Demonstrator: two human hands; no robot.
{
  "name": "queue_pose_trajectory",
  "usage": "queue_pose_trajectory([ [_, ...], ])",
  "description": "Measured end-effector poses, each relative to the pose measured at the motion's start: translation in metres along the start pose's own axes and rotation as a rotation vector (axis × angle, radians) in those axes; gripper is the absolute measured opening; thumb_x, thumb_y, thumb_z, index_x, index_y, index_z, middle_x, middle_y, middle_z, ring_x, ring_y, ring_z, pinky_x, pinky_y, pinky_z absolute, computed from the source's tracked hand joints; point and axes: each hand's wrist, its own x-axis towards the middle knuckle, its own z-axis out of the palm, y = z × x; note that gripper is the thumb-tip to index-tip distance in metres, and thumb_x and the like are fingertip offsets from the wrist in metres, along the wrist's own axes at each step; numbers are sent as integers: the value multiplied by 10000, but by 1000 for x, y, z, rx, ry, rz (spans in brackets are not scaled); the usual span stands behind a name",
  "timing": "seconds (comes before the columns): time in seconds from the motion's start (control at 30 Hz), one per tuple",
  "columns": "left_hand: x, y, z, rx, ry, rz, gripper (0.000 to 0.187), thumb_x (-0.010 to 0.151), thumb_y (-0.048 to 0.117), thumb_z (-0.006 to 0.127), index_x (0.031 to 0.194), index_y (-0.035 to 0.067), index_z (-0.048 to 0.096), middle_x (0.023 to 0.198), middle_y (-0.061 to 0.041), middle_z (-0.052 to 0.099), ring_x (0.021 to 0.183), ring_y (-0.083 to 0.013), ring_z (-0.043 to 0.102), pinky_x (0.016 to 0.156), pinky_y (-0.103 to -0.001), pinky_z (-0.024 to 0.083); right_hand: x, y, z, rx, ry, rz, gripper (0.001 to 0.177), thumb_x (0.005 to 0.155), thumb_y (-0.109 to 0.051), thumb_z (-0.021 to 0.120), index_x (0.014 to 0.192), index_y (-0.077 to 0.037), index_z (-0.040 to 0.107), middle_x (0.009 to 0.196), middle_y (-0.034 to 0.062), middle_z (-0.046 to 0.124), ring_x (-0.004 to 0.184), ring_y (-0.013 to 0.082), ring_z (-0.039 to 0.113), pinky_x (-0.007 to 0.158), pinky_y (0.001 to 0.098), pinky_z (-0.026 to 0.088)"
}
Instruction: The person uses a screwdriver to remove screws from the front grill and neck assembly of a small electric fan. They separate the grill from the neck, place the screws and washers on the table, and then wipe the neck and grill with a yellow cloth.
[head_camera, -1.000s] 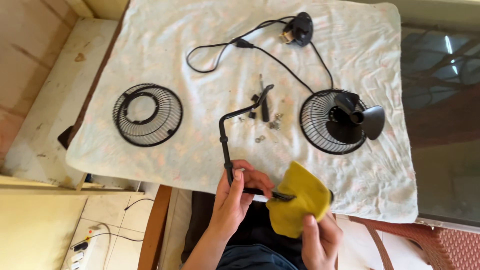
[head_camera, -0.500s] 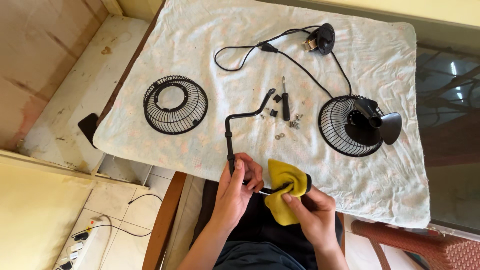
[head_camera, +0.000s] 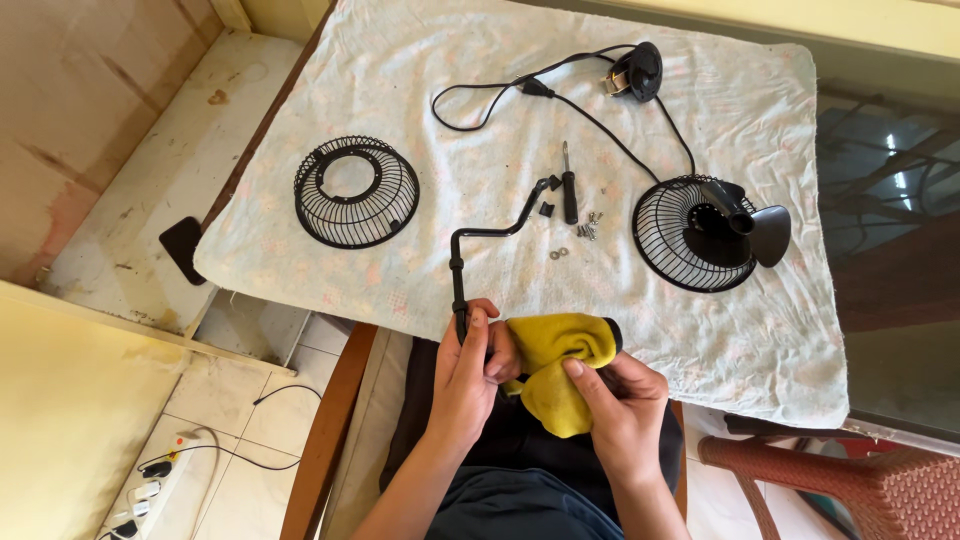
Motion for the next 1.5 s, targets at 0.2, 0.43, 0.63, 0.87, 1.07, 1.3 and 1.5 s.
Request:
queue_pose_trajectory([
  [0.2,-11,4,7,-81,81,36,231,1123,273,445,1102,49,495,675,46,335,585,-75,306,574,-267,296,-9,14,6,71,-46,11,177,923,25,712,1091,70,743,942,80,774,816,95,705,760,249,583],
  [0.43,-14,8,10,-139,151,40,210,1116,257,467,1060,56,479,695,41,322,607,-82,290,585,-271,296,-14,26,9,-26,-71,57,192,896,32,735,1082,74,758,925,70,776,804,67,683,729,235,577],
  [0.63,-15,8,6,-110,104,49,189,1115,237,447,1064,58,481,672,43,314,578,-80,281,568,-281,303,-16,20,13,-42,-20,11,175,896,32,746,1064,78,767,890,58,766,778,55,660,704,230,565],
  [0.87,-19,3,0,-57,57,41,199,1128,226,424,1023,62,466,648,36,320,530,-84,279,522,-289,281,-8,4,16,35,26,-14,155,916,19,731,1055,77,765,897,81,776,782,86,693,724,239,577],
  [1.07,-23,10,4,-114,98,7,187,1103,230,430,1045,60,480,632,37,296,536,-88,272,533,-288,275,-11,4,22,49,5,43,166,911,13,732,1058,81,768,888,88,779,762,88,690,699,243,573],
  [1.3,-25,24,11,-175,157,-3,197,1118,247,458,1043,65,472,659,45,279,567,-77,262,556,-275,266,-20,15,20,-23,-97,32,204,886,13,744,1080,72,765,896,71,787,774,67,696,699,231,589],
  [1.5,-20,16,7,-212,209,-4,181,1086,261,493,1043,86,509,706,58,328,618,-72,312,601,-245,310,-20,36,19,-64,-75,-16,220,896,10,753,1105,75,769,901,54,776,781,46,663,696,207,560],
])
